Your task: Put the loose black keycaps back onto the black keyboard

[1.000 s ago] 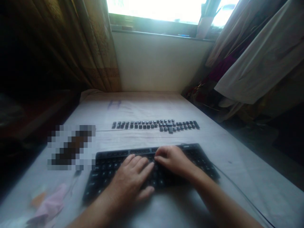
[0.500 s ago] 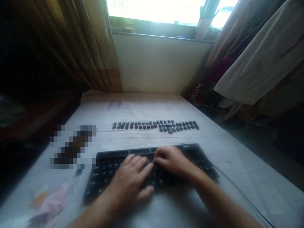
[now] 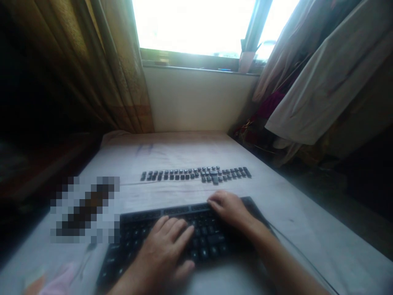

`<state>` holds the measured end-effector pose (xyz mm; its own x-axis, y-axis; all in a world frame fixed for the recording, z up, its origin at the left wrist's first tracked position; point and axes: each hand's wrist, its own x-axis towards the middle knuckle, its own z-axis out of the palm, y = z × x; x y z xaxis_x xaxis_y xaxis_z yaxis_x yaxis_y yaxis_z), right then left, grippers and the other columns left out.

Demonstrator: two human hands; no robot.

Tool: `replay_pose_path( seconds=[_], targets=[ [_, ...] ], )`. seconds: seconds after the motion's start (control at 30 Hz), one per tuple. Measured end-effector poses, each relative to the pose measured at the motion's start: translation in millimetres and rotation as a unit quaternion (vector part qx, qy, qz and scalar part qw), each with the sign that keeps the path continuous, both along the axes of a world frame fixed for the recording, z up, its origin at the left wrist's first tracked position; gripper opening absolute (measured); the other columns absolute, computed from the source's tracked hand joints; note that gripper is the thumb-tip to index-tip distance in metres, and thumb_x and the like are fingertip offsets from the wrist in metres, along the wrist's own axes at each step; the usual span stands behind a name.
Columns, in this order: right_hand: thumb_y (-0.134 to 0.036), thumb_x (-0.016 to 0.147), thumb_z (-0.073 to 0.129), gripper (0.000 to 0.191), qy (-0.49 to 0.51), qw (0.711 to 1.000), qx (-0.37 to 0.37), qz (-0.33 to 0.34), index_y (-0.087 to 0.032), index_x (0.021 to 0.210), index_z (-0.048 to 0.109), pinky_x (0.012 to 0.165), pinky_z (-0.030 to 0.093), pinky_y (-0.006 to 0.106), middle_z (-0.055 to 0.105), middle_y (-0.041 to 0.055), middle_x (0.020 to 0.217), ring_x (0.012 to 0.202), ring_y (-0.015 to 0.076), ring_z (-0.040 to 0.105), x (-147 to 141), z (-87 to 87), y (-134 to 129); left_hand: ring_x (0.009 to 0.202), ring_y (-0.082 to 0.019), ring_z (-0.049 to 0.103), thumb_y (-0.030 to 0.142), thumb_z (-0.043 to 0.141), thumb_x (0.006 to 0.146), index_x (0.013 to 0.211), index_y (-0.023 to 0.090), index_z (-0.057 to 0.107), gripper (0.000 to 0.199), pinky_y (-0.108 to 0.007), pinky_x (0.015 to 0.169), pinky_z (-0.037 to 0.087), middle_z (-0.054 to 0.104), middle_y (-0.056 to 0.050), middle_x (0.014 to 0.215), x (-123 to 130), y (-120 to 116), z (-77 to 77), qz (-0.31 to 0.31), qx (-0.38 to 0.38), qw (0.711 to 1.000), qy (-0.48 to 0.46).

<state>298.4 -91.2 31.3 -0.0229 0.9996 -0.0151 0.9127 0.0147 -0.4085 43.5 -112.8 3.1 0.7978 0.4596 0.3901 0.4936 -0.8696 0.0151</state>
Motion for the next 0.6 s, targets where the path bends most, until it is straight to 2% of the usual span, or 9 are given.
replay_pose_path(
  seconds=[0.17, 0.33, 0.47, 0.6],
  targets=[
    [-0.024, 0.09, 0.055, 0.022, 0.009, 1.0, 0.003, -0.002, -0.02, 0.091, 0.077, 0.083, 0.046, 0.028, 0.074, 0.0063, 0.098, 0.093, 0.02, 0.066, -3, 1.0, -1, 0.107, -0.028, 0.059, 0.035, 0.065, 0.075, 0.13, 0.022, 0.056, 0.058, -0.044, 0.099, 0.042, 0.065, -0.007, 0.122, -5, 6, -2.3, -0.014, 0.049, 0.999, 0.01],
    [-0.024, 0.089, 0.056, 0.021, 0.011, 1.0, -0.013, 0.0, -0.021, 0.09, 0.077, 0.08, 0.047, 0.027, 0.075, 0.006, 0.096, 0.09, 0.0196, 0.067, -6, 5.7, -3, 0.104, -0.028, 0.059, 0.04, 0.063, 0.072, 0.129, 0.022, 0.056, 0.06, -0.044, 0.097, 0.043, 0.065, -0.008, 0.119, -13, 13, -22.0, -0.039, 0.086, 0.995, -0.023],
    [-0.025, 0.088, 0.057, 0.021, 0.012, 0.999, -0.031, 0.003, -0.021, 0.09, 0.077, 0.079, 0.047, 0.027, 0.076, 0.006, 0.095, 0.089, 0.0199, 0.068, -7, 10.3, -4, 0.107, -0.03, 0.058, 0.04, 0.062, 0.071, 0.133, 0.023, 0.053, 0.065, -0.047, 0.1, 0.041, 0.063, -0.008, 0.123, -17, 15, -37.4, -0.035, 0.081, 0.996, -0.024],
    [-0.027, 0.089, 0.057, 0.021, -0.026, 1.0, -0.014, -0.011, -0.023, 0.091, 0.077, 0.079, 0.047, 0.026, 0.076, 0.0038, 0.095, 0.089, 0.0185, 0.068, 1, 11.3, 7, 0.107, -0.03, 0.058, 0.041, 0.063, 0.072, 0.134, 0.021, 0.053, 0.065, -0.046, 0.097, 0.043, 0.063, -0.009, 0.123, -17, 15, -38.7, -0.047, 0.078, 0.996, -0.024]
  ],
)
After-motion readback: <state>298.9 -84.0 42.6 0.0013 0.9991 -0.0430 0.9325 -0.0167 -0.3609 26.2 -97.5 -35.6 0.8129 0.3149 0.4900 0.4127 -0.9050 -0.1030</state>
